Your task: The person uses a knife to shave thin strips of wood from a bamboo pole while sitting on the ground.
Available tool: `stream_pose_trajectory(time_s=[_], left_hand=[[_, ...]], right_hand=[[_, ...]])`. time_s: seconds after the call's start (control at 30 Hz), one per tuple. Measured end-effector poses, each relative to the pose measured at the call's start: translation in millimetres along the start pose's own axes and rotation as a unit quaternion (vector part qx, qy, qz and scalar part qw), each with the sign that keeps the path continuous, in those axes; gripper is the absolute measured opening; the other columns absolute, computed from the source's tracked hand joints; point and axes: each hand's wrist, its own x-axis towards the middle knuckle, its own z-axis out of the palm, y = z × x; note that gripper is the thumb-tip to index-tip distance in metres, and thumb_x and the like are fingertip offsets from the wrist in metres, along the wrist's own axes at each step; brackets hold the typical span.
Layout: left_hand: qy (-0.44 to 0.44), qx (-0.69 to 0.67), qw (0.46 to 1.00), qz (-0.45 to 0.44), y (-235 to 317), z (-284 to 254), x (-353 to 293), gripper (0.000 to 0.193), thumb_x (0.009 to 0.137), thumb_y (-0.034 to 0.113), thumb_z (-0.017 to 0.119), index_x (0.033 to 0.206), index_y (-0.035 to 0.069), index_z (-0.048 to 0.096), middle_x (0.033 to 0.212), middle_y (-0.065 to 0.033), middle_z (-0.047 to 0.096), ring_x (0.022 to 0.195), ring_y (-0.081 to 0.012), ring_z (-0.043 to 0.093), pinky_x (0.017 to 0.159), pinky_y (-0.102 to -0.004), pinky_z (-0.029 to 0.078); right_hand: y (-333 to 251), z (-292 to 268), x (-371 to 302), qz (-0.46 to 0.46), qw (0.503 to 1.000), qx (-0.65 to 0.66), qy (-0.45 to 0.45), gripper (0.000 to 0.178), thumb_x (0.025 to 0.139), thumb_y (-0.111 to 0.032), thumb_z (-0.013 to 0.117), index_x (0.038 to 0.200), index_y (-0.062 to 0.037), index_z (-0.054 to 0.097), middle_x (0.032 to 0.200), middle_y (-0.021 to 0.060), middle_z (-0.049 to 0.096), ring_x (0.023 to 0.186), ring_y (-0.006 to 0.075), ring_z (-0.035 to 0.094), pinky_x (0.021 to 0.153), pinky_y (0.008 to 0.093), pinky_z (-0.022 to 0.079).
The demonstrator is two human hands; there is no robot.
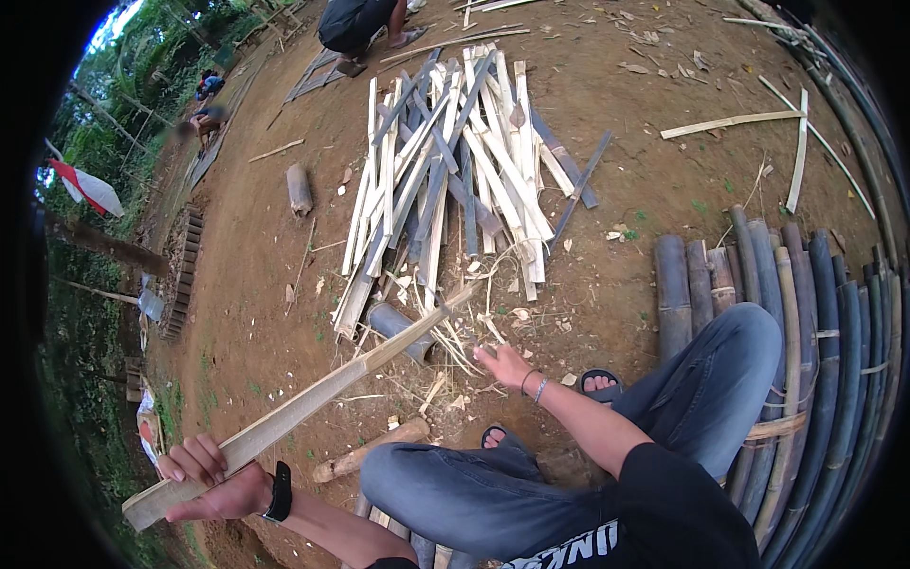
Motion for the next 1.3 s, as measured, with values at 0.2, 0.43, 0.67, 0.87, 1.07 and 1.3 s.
stream_pose_trajectory(time_s=[0.2, 0.43, 0.67, 0.87, 1.07, 1.3], left_hand=[[0.002, 0.013, 1.000, 0.005, 1.5, -29.1, -0.9, 0.055, 0.083, 0.060, 0.060, 0.081, 0.010, 0.037, 0.060, 0.0039, 0.024, 0.050, -0.0056, 0.023, 0.046, -0.0223, 0.019], [-0.002, 0.021, 1.000, -0.009, -7.2, -45.6, 15.4, 0.054, 0.084, 0.058, 0.058, 0.081, 0.008, 0.039, 0.060, 0.0027, 0.025, 0.050, -0.0068, 0.025, 0.047, -0.0222, 0.020], [0.005, 0.036, 0.999, -0.017, -8.2, -77.3, 29.7, 0.051, 0.087, 0.055, 0.056, 0.082, 0.006, 0.040, 0.059, 0.0018, 0.027, 0.049, -0.0076, 0.025, 0.045, -0.0222, 0.020], [-0.009, 0.018, 0.999, -0.029, -10.7, -88.6, 30.2, 0.049, 0.088, 0.053, 0.056, 0.081, 0.006, 0.040, 0.059, 0.0017, 0.027, 0.049, -0.0075, 0.025, 0.045, -0.0221, 0.020], [-0.055, -0.027, 0.996, -0.061, -7.2, -68.5, 24.8, 0.050, 0.086, 0.056, 0.058, 0.080, 0.009, 0.040, 0.058, 0.0025, 0.028, 0.048, -0.0062, 0.026, 0.044, -0.0204, 0.021], [-0.058, -0.086, 0.994, -0.040, -1.0, -63.5, 21.7, 0.057, 0.079, 0.061, 0.063, 0.097, 0.007, 0.060, 0.072, 0.0006, 0.034, 0.062, -0.0103, 0.036, 0.054, -0.0246, 0.029]], right_hand=[[-9.7, 15.0, -10.0, -0.050, 0.995, -0.045, -0.075, 0.070, 0.089, -0.061, 0.047, 0.064, 0.0033, 0.052, 0.053, 0.0140, 0.052, 0.050, 0.0273, 0.053, 0.054, 0.0446, 0.044], [57.8, 1.8, 73.4, 0.099, 0.993, -0.039, 0.044, 0.071, 0.087, -0.061, 0.049, 0.061, 0.0056, 0.056, 0.059, 0.0210, 0.059, 0.059, 0.0337, 0.062, 0.059, 0.0470, 0.047], [32.5, -0.4, 43.9, 0.022, 0.991, -0.120, -0.049, 0.072, 0.087, -0.061, 0.049, 0.062, 0.0056, 0.057, 0.059, 0.0221, 0.059, 0.061, 0.0358, 0.064, 0.061, 0.0482, 0.048], [31.9, -7.0, 49.4, 0.053, 0.988, -0.118, -0.088, 0.065, 0.091, -0.057, 0.047, 0.064, 0.0017, 0.058, 0.056, 0.0144, 0.057, 0.055, 0.0284, 0.060, 0.057, 0.0442, 0.047], [36.6, -37.7, 88.4, 0.113, 0.990, -0.060, 0.051, 0.071, 0.088, -0.060, 0.048, 0.071, 0.0078, 0.059, 0.062, 0.0169, 0.061, 0.058, 0.0285, 0.062, 0.061, 0.0417, 0.049], [32.9, -95.5, 11.2, 0.153, 0.973, 0.168, -0.031, 0.058, 0.088, -0.057, 0.054, 0.076, 0.0002, 0.057, 0.050, 0.0051, 0.049, 0.041, 0.0148, 0.050, 0.040, 0.0307, 0.040]])
